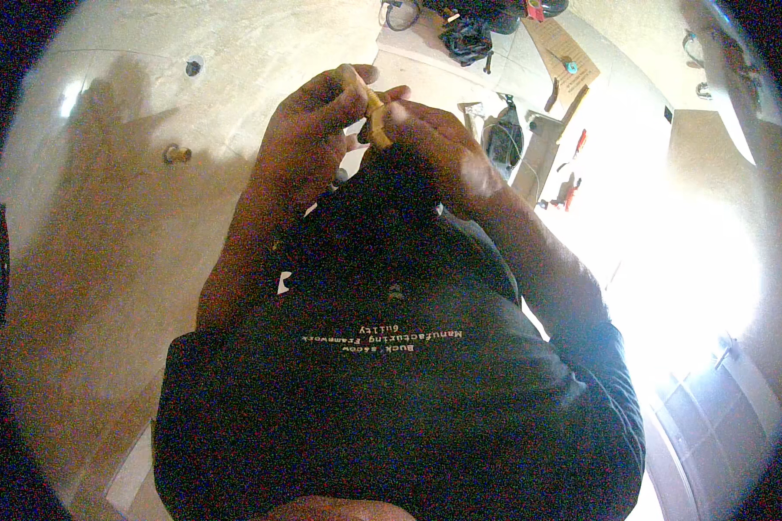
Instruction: The person prepares a shower fixture for installation by applying plumber's tape to the threaded connections and then positioning the fixture against the wall mounting points.
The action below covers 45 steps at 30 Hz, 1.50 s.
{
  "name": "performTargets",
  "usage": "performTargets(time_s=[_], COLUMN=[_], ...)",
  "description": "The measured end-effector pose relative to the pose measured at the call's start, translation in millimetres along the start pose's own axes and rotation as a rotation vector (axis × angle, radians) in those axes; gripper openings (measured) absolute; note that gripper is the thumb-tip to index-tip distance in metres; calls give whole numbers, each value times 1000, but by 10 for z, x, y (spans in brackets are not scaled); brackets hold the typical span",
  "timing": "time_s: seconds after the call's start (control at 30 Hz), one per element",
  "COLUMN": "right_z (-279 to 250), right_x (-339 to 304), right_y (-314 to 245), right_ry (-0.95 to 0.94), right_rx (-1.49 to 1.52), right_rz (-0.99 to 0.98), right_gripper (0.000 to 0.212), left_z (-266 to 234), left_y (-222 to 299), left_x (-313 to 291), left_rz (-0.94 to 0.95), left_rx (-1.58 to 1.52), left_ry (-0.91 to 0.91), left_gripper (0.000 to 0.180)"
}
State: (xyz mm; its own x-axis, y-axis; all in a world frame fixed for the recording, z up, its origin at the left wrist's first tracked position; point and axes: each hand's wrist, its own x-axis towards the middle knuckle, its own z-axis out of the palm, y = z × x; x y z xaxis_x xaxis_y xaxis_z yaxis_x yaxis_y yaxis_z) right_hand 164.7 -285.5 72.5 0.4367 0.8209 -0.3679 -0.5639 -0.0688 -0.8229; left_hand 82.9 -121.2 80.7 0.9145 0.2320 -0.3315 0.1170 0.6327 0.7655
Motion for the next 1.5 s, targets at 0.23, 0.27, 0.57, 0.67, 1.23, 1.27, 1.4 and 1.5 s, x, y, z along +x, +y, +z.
performTargets(time_s=[0.23, 0.27, 0.57, 0.67, 1.23, 1.27, 1.4, 1.5], right_z=[79, 89, 276, 271, 329, 285, 117, 45], right_x=[-3, -15, -140, -92, 115, 139, 121, 38], right_y=[88, 109, 332, 404, 122, 79, -212, -398], right_ry=[1, 2, 308, 422, 628, 630, 531, 518], right_rx=[-35, -37, 117, 201, -136, -112, -170, -313], right_rz=[-18, -16, -213, -224, -627, -672, -820, -816], right_gripper=[47, 47, 49, 48, 51, 51, 51, 50], left_z=[21, 26, -839, -1209, -141, -45, 138, 410], left_y=[-24, -48, -476, -573, -557, -551, -763, -756], left_x=[49, 64, -216, -370, -408, -392, -88, 57], left_rz=[-24, 6, 475, 43, -120, -73, 124, 244], left_rx=[120, 58, 214, 595, -151, -107, -95, 67], left_ry=[-84, -69, 378, 190, -48, 22, -80, -154], left_gripper=[51, 50, 28, 33, 93, 98, 110, 101])
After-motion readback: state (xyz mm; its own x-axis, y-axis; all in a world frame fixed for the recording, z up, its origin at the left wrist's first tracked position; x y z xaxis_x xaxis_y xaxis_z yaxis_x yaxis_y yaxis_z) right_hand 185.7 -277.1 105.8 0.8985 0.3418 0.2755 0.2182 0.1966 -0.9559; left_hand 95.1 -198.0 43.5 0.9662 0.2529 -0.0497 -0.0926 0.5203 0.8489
